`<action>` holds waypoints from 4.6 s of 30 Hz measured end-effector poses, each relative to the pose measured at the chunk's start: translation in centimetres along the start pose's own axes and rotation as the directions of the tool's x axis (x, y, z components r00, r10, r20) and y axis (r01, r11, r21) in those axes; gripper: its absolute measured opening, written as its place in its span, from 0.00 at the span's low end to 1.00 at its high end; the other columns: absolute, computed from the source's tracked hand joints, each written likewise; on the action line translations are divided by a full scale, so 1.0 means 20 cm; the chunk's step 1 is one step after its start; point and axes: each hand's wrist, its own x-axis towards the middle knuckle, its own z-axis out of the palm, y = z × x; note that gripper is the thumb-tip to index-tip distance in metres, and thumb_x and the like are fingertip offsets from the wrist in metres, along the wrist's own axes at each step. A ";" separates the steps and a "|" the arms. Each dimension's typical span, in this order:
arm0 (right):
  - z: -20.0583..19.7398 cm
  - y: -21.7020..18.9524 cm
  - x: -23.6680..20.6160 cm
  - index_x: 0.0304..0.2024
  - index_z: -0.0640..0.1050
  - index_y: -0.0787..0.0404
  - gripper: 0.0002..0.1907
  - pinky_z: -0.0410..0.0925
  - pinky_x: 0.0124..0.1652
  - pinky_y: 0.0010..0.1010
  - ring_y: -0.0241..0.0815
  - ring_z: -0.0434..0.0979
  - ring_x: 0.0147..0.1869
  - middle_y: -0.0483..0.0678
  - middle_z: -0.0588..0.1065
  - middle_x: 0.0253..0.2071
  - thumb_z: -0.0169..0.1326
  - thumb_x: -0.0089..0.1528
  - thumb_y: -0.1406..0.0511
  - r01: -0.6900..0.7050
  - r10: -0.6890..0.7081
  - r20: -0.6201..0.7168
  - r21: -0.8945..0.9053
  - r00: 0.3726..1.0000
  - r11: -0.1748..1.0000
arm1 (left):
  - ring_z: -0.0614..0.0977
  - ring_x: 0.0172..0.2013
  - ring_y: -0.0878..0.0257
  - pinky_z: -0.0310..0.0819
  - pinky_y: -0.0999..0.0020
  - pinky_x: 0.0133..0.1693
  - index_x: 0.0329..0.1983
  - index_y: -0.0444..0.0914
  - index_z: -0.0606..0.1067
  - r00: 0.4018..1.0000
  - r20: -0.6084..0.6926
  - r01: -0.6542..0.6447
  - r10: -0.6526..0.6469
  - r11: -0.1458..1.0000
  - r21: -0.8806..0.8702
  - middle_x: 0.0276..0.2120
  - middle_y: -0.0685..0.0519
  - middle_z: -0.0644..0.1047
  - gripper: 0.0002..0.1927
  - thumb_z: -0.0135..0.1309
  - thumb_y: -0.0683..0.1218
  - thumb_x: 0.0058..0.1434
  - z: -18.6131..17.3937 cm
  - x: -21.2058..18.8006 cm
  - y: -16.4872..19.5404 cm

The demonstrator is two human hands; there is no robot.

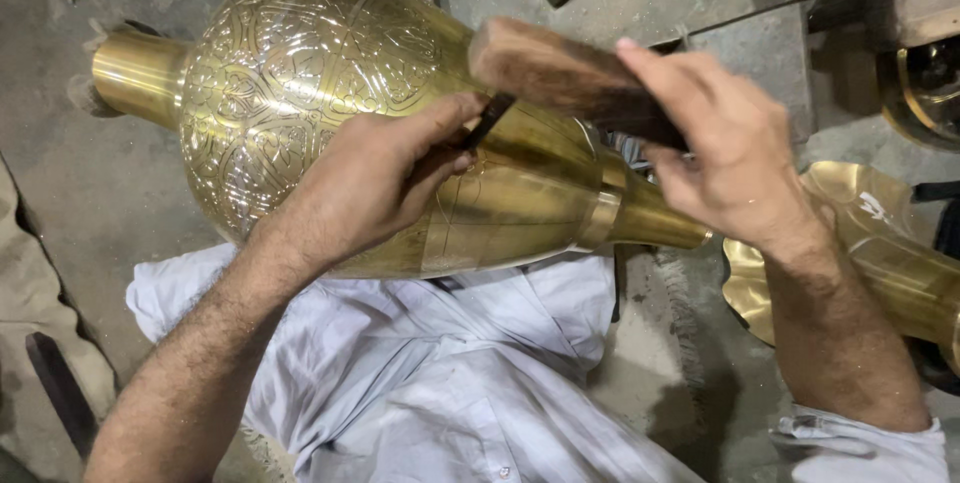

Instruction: The person sits on the floor with a large brass vase resting on a cushion on their lap. They first mark guide lines on the brass with a marker, then hold a chisel against the surface and strike it with a wooden mallet to engrave decorative patterns, repositioning the chisel repeatedly along the design.

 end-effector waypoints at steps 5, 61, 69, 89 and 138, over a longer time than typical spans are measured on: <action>0.02 0.00 0.06 0.76 0.55 0.59 0.40 0.74 0.50 0.26 0.36 0.77 0.51 0.48 0.72 0.55 0.62 0.68 0.74 -0.088 0.113 -0.046 0.368 0.993 0.926 | 0.89 0.35 0.58 0.85 0.60 0.39 0.63 0.42 0.70 0.997 0.025 0.068 -0.068 0.998 0.000 0.34 0.49 0.85 0.21 0.57 0.46 0.68 0.00 0.01 -0.01; -0.12 -0.12 0.32 0.69 0.73 0.58 0.39 0.67 0.37 0.38 0.46 0.80 0.44 0.49 0.78 0.51 0.63 0.56 0.82 0.353 -0.285 0.233 -0.343 0.930 0.870 | 0.88 0.45 0.54 0.85 0.64 0.45 0.65 0.35 0.69 0.921 -0.374 0.095 -0.104 0.995 -0.042 0.44 0.42 0.83 0.23 0.59 0.40 0.69 0.25 -0.26 -0.02; -0.17 -0.17 0.35 0.65 0.71 0.66 0.36 0.74 0.58 0.39 0.55 0.78 0.59 0.56 0.74 0.61 0.62 0.53 0.79 0.229 -0.227 0.112 0.002 0.967 0.974 | 0.88 0.40 0.56 0.84 0.64 0.41 0.62 0.37 0.72 0.929 -0.341 0.138 -0.142 0.990 -0.036 0.38 0.43 0.83 0.20 0.60 0.40 0.68 0.26 -0.28 0.00; -0.18 -0.13 0.16 0.67 0.67 0.65 0.35 0.72 0.56 0.42 0.56 0.77 0.58 0.61 0.72 0.57 0.59 0.56 0.74 0.074 -0.081 0.087 0.088 0.993 0.993 | 0.88 0.46 0.54 0.84 0.65 0.46 0.61 0.34 0.71 0.874 -0.487 0.007 0.011 0.999 0.035 0.47 0.40 0.82 0.19 0.59 0.37 0.67 0.31 -0.29 0.04; -0.04 -0.02 0.08 0.72 0.61 0.55 0.41 0.75 0.49 0.32 0.40 0.79 0.50 0.46 0.74 0.54 0.64 0.60 0.72 -0.140 0.151 -0.021 0.271 0.988 0.952 | 0.89 0.34 0.55 0.86 0.60 0.38 0.63 0.43 0.69 0.988 -0.042 0.149 -0.151 0.988 -0.033 0.35 0.47 0.85 0.21 0.57 0.45 0.69 0.17 -0.01 0.01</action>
